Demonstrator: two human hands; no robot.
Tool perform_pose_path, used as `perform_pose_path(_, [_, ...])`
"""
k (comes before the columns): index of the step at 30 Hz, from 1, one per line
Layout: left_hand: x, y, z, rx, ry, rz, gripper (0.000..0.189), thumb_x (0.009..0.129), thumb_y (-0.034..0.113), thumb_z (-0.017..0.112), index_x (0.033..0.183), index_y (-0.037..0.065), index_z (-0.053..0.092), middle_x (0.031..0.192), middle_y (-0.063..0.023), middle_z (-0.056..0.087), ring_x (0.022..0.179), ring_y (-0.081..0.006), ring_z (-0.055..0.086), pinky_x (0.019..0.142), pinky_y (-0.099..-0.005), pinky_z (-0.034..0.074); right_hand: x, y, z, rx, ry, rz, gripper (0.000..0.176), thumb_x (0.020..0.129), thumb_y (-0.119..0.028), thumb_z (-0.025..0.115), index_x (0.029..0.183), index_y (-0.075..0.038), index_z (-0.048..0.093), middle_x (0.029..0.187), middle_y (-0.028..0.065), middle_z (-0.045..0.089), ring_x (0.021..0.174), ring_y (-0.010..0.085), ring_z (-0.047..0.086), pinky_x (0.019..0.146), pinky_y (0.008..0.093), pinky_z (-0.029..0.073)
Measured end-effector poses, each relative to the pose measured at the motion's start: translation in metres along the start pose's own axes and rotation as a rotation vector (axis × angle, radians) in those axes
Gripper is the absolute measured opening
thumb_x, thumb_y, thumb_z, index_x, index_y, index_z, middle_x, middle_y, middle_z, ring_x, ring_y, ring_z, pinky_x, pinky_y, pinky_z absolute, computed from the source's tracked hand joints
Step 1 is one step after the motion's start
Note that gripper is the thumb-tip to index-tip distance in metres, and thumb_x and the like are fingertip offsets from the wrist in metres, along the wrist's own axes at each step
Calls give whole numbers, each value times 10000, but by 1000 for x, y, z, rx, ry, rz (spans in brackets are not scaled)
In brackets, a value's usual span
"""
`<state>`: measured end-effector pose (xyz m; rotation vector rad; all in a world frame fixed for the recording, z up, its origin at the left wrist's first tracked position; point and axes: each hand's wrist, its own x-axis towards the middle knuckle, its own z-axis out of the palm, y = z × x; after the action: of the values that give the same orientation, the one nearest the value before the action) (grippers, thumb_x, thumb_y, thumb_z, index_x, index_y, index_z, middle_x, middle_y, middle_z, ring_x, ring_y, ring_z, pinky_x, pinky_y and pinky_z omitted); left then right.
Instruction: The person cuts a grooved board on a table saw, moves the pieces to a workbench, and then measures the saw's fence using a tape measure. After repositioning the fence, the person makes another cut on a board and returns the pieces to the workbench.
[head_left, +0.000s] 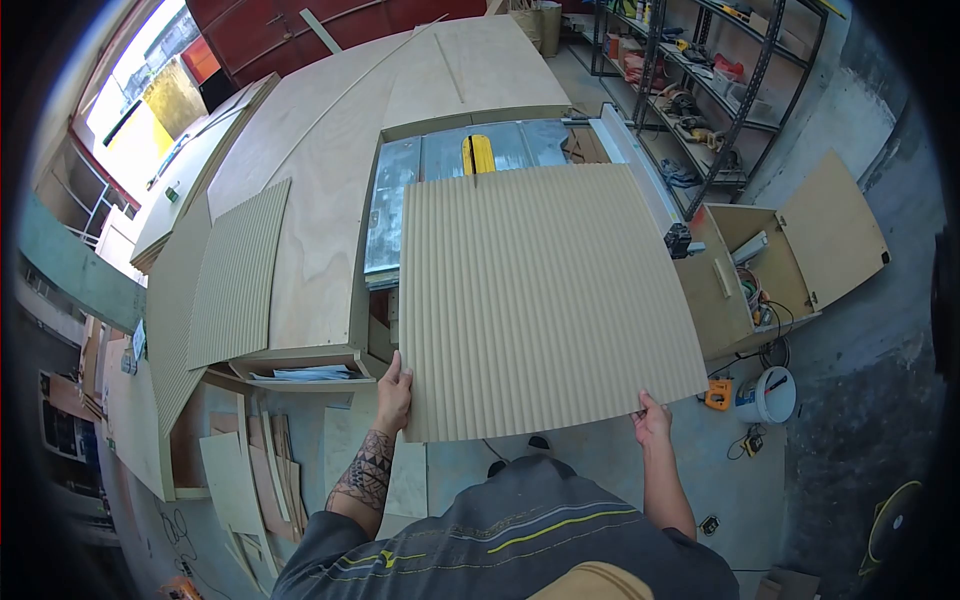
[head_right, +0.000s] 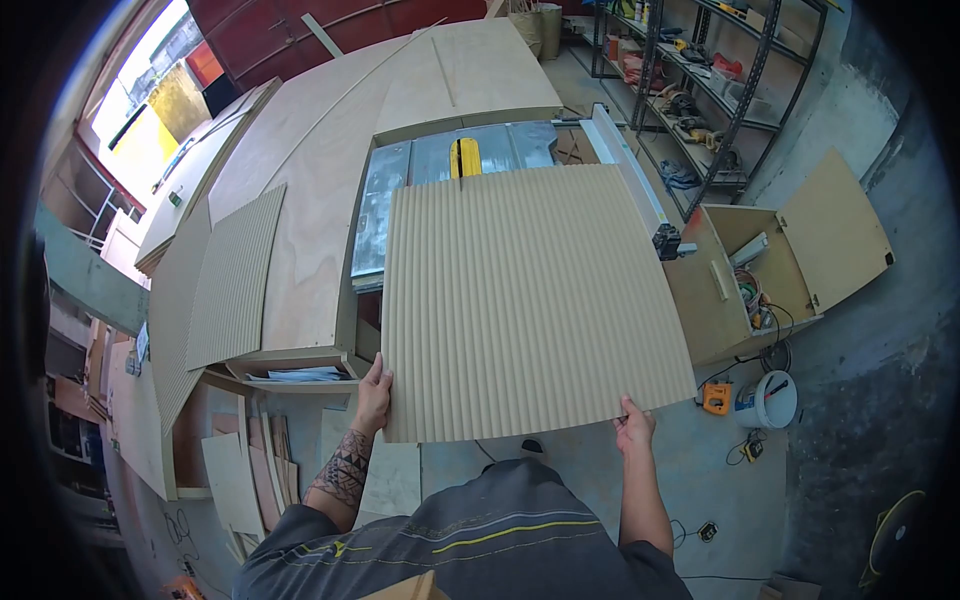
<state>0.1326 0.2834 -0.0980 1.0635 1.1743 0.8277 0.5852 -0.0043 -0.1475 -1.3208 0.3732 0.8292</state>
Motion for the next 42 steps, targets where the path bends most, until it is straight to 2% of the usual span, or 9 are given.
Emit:
perform_pose_path(10, [68, 28, 13, 76, 22, -4, 585, 1059, 70, 474, 1592, -6, 246, 1536, -169, 469, 1324, -208, 528, 1104, -316, 420, 45, -11, 71, -18, 17, -9, 362, 885, -128, 792, 1169, -48, 582, 1041, 74, 690, 863, 214, 682, 670, 368, 521])
perform_pose_path(15, [103, 37, 17, 112, 96, -47, 692, 1054, 92, 502, 1620, 16, 112, 1510, -207, 486, 1297, -238, 550, 1075, -338, 453, 63, -20, 99, -34, 33, 9, 419, 892, -136, 789, 1240, -47, 573, 1168, 97, 665, 952, 248, 677, 728, 398, 539])
perform_pose_path(22, [150, 48, 23, 174, 328, -122, 1007, 956, 193, 688, 1597, -23, -59, 1506, -334, 394, 1273, -340, 559, 1017, -452, 504, 91, -32, 141, -7, 43, -11, 414, 889, -102, 787, 1237, -32, 575, 1108, 99, 686, 950, 258, 695, 729, 435, 581])
perform_pose_path(27, [186, 74, 39, 170, 306, -120, 1099, 958, 171, 686, 1565, 12, -216, 1461, -335, 436, 1199, -351, 598, 1008, -453, 508, 120, -39, 174, 15, -5, -23, 440, 893, -77, 775, 1274, -19, 562, 1142, 121, 679, 968, 270, 695, 746, 466, 590])
perform_pose_path(35, [250, 77, 46, 369, 562, -134, 1227, 835, 262, 822, 1607, 91, -117, 1548, -405, 227, 1424, -476, 358, 1181, -498, 328, 161, -52, 231, -2, -1, -47, 437, 895, -90, 772, 1273, -44, 558, 1132, 108, 688, 972, 269, 705, 748, 431, 600])
perform_pose_path(38, [252, 91, 56, 409, 600, -200, 1224, 820, 310, 834, 1605, 105, -82, 1539, -420, 202, 1450, -514, 264, 1194, -563, 284, 164, -48, 248, -24, -11, -142, 597, 878, -222, 803, 1365, -38, 510, 1282, 161, 622, 1107, 330, 657, 856, 512, 567])
perform_pose_path(40, [255, 84, 53, 461, 628, -175, 1192, 826, 307, 820, 1608, 77, -50, 1529, -431, 207, 1426, -520, 307, 1180, -546, 306, 140, -53, 274, -783, 632, -276, 920, 817, -355, 839, 1527, -18, 361, 1537, 242, 374, 1359, 435, 444, 1083, 633, 375])
perform_pose_path(41, [258, 79, 53, 518, 642, -141, 1161, 833, 304, 805, 1611, 50, -18, 1520, -442, 211, 1402, -526, 350, 1167, -529, 329, 126, -50, 276, -796, 625, -279, 920, 817, -355, 839, 1527, -18, 361, 1537, 242, 374, 1359, 435, 444, 1083, 633, 375])
perform_pose_path(42, [264, 73, 50, 509, 653, -149, 1161, 833, 304, 805, 1611, 50, -18, 1520, -442, 211, 1402, -526, 350, 1167, -529, 329, 111, -43, 272, -972, 551, -645, 1024, 784, -448, 830, 1561, -37, 305, 1591, 254, 254, 1425, 468, 307, 1137, 657, 243])
